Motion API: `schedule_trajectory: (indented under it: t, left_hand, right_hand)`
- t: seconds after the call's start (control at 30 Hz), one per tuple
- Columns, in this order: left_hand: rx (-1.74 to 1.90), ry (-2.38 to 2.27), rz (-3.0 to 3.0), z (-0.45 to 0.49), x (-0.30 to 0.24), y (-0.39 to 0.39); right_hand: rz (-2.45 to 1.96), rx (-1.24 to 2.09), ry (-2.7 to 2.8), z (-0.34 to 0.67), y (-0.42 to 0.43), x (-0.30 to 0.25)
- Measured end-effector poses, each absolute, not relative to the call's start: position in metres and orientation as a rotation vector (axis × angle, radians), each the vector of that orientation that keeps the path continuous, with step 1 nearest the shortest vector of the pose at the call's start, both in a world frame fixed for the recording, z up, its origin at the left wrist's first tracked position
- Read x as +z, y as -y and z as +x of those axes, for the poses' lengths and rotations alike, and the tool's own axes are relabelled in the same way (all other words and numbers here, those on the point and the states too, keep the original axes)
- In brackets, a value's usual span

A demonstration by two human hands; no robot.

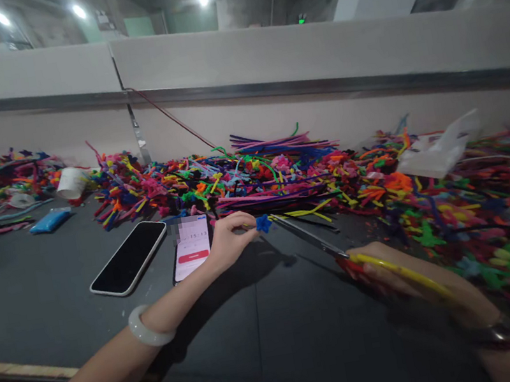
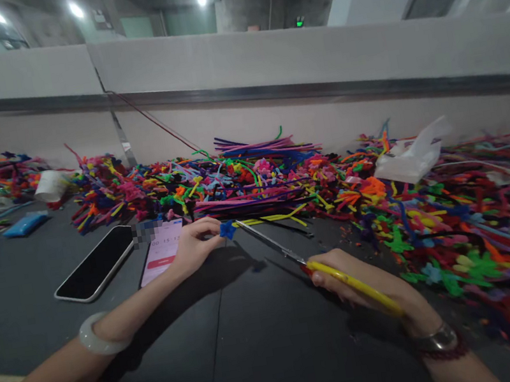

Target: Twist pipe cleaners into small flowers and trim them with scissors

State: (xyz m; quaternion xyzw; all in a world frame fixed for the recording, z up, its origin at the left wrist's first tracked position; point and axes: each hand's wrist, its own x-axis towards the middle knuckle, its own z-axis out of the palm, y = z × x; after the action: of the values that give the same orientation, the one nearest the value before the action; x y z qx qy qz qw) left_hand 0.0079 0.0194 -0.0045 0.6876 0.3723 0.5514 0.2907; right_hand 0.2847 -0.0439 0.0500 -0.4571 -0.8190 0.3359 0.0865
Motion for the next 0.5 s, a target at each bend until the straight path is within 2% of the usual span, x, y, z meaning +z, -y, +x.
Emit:
schedule_trajectory:
  t: [0.1,0.5]
  left_hand:
    - [1.458,-0.983,1.811,0.0077,-0.0061,-0.0203]
    - [1.469,-1.003,1.815,0.0080,-0.0045,-0.0198]
  right_hand:
    - [-1.338,1.042,2.485,0.2851,0.0426,0.0484]
    - [-1.318,0.855,2.550,0.2818,0.0426,0.0517]
